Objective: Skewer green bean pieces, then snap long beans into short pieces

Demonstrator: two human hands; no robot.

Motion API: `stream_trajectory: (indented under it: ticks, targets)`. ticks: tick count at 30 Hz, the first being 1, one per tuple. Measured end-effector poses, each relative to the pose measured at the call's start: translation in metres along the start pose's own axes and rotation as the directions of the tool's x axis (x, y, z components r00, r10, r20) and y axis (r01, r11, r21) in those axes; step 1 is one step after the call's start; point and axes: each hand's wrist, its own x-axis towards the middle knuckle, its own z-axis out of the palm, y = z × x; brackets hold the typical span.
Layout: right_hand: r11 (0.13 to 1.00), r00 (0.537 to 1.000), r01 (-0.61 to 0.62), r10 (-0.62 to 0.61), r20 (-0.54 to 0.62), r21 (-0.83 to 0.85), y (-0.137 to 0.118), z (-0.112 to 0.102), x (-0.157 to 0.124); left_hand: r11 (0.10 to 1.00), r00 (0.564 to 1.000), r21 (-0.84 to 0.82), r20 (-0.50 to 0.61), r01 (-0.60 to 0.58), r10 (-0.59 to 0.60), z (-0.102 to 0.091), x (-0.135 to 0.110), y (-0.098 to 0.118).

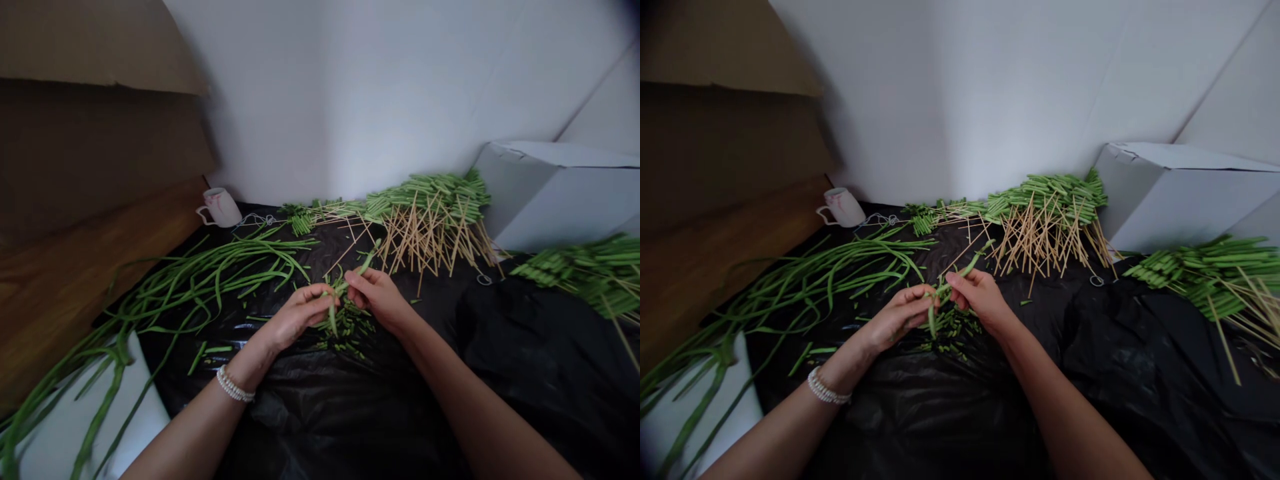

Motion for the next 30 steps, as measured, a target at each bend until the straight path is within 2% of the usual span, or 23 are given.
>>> stream_trajectory:
  ticks: [2,5,7,9,11,13,15,17,20,23,25,30]
  targets:
    - [1.000,0.998,0.006,-0.007,0.063,0.014,-0.001,0.002,-0.002,0.970,1.000,-0.243,0.010,0.026,-0.024,-0.002,0.002,-0.002]
    - [1.000,0.990,0.014,-0.015,0.143,0.006,-0.002,0.003,-0.005,0.842,0.992,-0.527,0.108,0.110,-0.062,-0.007,0.003,0.000]
    - [1.000,0.986,0.011,-0.013,0.164,0.013,-0.002,0.001,-0.005,0.764,0.992,-0.634,0.114,0.119,-0.060,-0.010,0.003,0.003]
    - [1.000,0.987,0.014,-0.017,0.163,0.022,-0.001,-0.002,-0.005,0.742,0.997,-0.666,0.060,0.074,-0.045,-0.011,0.003,0.006]
    - [1.000,0.987,0.023,-0.024,0.160,0.010,0.000,-0.003,-0.005,0.807,0.999,-0.589,0.006,0.034,-0.038,-0.010,0.003,0.006]
    - [0.999,0.983,0.034,-0.030,0.179,-0.020,0.000,-0.003,-0.005,0.914,0.999,-0.403,-0.014,0.035,-0.045,-0.006,0.004,0.003]
    - [0.998,0.977,0.044,-0.031,0.213,-0.054,0.000,-0.001,-0.006,0.978,0.999,-0.203,0.012,0.053,-0.051,-0.001,0.004,-0.002]
    - [0.996,0.969,0.052,-0.032,0.245,-0.076,-0.001,0.001,-0.007,0.994,0.997,-0.095,0.054,0.059,-0.054,0.002,0.003,-0.006]
    - [0.997,0.976,0.046,-0.033,0.217,-0.056,-0.003,0.000,-0.005,0.997,0.997,-0.057,0.062,0.057,-0.053,0.002,0.001,-0.005]
    - [0.999,0.996,0.039,-0.041,0.079,0.032,-0.004,-0.005,-0.002,0.997,0.995,-0.031,0.068,0.073,-0.070,0.000,0.000,-0.003]
    - [0.998,0.999,0.038,-0.039,0.027,0.059,-0.005,-0.006,-0.001,0.997,0.994,-0.011,0.073,0.080,-0.079,-0.001,0.000,-0.002]
    - [0.999,0.995,0.037,-0.034,0.093,-0.032,-0.006,-0.001,-0.004,0.996,0.996,0.009,0.017,0.089,-0.089,0.002,0.001,-0.002]
